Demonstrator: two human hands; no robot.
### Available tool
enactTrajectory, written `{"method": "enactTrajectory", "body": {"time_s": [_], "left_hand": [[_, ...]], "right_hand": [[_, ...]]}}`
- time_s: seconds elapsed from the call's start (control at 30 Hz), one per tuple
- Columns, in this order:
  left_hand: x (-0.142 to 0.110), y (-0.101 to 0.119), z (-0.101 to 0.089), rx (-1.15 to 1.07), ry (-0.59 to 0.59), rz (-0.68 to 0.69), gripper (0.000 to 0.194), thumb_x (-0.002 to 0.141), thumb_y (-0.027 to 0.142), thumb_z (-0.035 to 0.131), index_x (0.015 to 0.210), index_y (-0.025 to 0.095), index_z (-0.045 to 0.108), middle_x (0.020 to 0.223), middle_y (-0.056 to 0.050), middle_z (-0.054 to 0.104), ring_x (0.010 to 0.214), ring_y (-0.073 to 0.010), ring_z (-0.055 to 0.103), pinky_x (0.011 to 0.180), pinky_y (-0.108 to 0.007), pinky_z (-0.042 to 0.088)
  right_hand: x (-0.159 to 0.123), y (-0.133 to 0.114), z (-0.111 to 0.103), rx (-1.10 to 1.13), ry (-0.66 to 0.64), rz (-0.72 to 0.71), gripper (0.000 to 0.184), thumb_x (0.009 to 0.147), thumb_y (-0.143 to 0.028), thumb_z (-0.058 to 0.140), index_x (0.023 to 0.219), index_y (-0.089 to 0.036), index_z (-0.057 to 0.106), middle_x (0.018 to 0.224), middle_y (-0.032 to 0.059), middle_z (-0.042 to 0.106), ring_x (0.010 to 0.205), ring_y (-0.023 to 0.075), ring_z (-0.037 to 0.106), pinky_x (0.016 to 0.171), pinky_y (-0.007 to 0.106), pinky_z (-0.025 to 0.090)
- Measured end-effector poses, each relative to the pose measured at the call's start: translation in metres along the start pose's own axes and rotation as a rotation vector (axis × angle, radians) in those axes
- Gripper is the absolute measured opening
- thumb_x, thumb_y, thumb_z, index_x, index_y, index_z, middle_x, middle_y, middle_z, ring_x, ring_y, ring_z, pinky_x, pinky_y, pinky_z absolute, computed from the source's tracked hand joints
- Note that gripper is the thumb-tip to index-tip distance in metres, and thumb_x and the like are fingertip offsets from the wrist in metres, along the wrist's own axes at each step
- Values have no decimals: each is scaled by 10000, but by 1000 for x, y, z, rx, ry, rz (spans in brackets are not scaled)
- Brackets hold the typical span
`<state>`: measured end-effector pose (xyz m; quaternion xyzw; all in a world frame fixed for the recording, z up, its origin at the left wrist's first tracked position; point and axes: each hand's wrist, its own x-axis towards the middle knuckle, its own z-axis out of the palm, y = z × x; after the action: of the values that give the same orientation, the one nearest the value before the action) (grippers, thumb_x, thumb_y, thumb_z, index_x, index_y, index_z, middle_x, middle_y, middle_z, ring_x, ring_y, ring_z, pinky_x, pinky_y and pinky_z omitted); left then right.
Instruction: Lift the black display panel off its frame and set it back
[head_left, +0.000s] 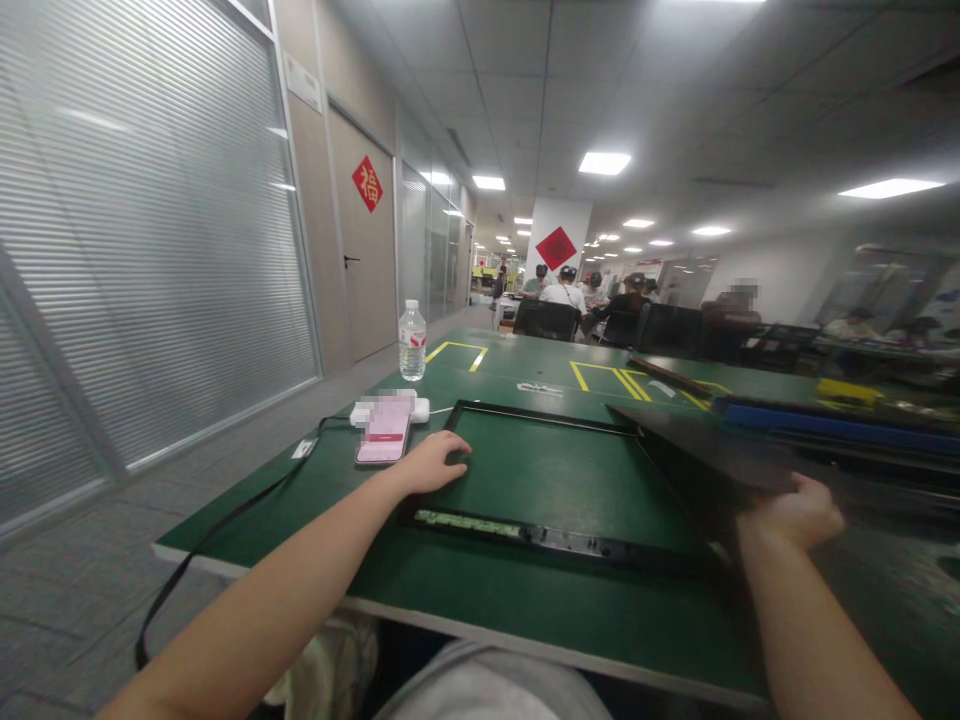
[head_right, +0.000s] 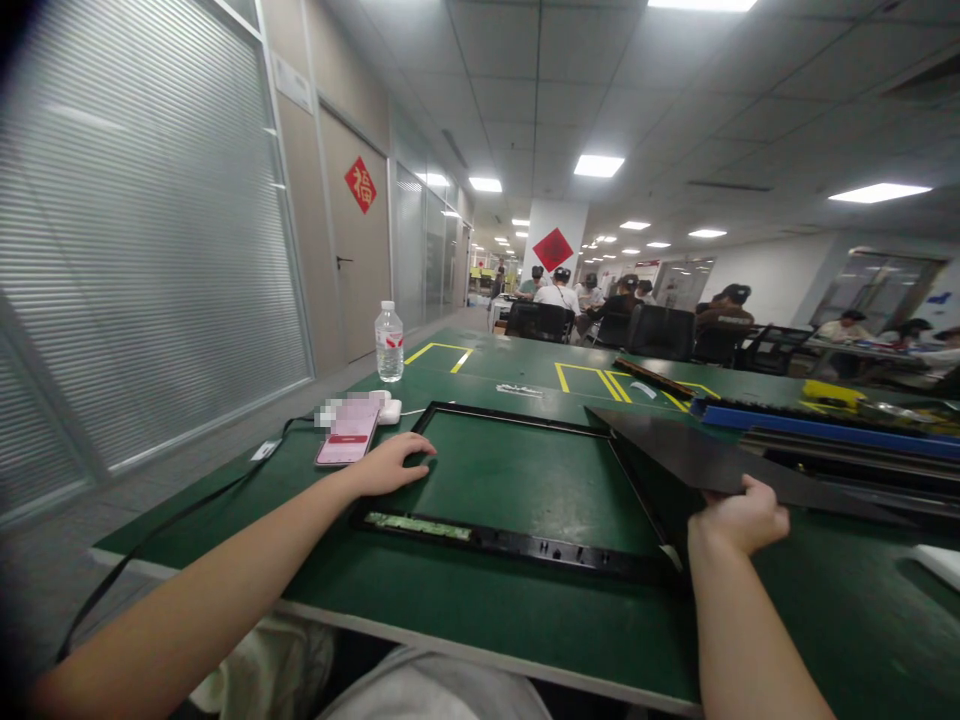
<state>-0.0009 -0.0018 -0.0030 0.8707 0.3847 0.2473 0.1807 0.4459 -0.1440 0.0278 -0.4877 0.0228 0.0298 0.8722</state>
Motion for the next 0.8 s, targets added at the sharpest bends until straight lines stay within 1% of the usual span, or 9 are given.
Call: {"method": "enactTrajectory", "body": {"time_s": [0.1,0.13,0.27,0.37,0.47,0.6,0.7,0.8], "left_hand": [[0,0,0,65,-33,5,311,782,268,641,1066,169,722,1186,-126,684,1161,-272,608,1070,-389,424],[0,1,0,70,-37,5,316,784,271,641,1071,167,721,1191,-128,682,1164,-274,606,1073,-390,422],[0,1,-1,69,-43,-2,325,784,280,642,1076,163,723,1204,-137,675,1169,-284,603,1079,-404,415],[0,1,-1,67,-48,-4,331,786,286,635,1078,157,723,1207,-143,672,1172,-288,601,1078,-409,413],[1,-1,-1,41,-36,2,317,772,294,644,1053,175,730,1189,-130,683,1166,-291,604,1072,-411,421],[1,-3,0,15,-26,6,305,760,301,650,1029,186,734,1176,-125,687,1155,-294,609,1072,-418,422],[0,-3,0,18,-35,5,318,765,311,646,1046,188,732,1188,-128,680,1161,-293,603,1083,-430,410],[0,-3,0,36,-51,7,336,775,323,635,1064,181,729,1208,-137,669,1177,-295,592,1087,-435,404]], "right_hand": [[7,3,-1,102,139,80,180,610,-78,515,740,-201,512,935,42,615,749,126,620,434,167,467],[10,4,-1,123,153,123,173,605,-58,524,715,-191,530,879,26,617,687,120,611,422,176,473],[20,10,-2,119,141,228,154,638,-46,528,700,-182,564,766,-22,607,512,104,583,376,216,486],[25,14,-2,97,135,273,163,648,-34,524,710,-178,568,737,-35,599,438,100,562,347,234,476],[27,19,-1,94,141,306,223,621,15,519,730,-173,571,765,-34,617,420,97,560,370,257,495],[30,24,-1,97,128,366,290,589,66,521,752,-169,573,814,-22,645,442,98,579,452,298,542],[34,28,-2,115,92,423,322,589,87,485,768,-172,557,861,-10,657,496,111,619,521,339,569],[42,33,-5,138,32,479,351,596,96,455,800,-177,538,933,14,670,552,124,651,557,363,573]]}}
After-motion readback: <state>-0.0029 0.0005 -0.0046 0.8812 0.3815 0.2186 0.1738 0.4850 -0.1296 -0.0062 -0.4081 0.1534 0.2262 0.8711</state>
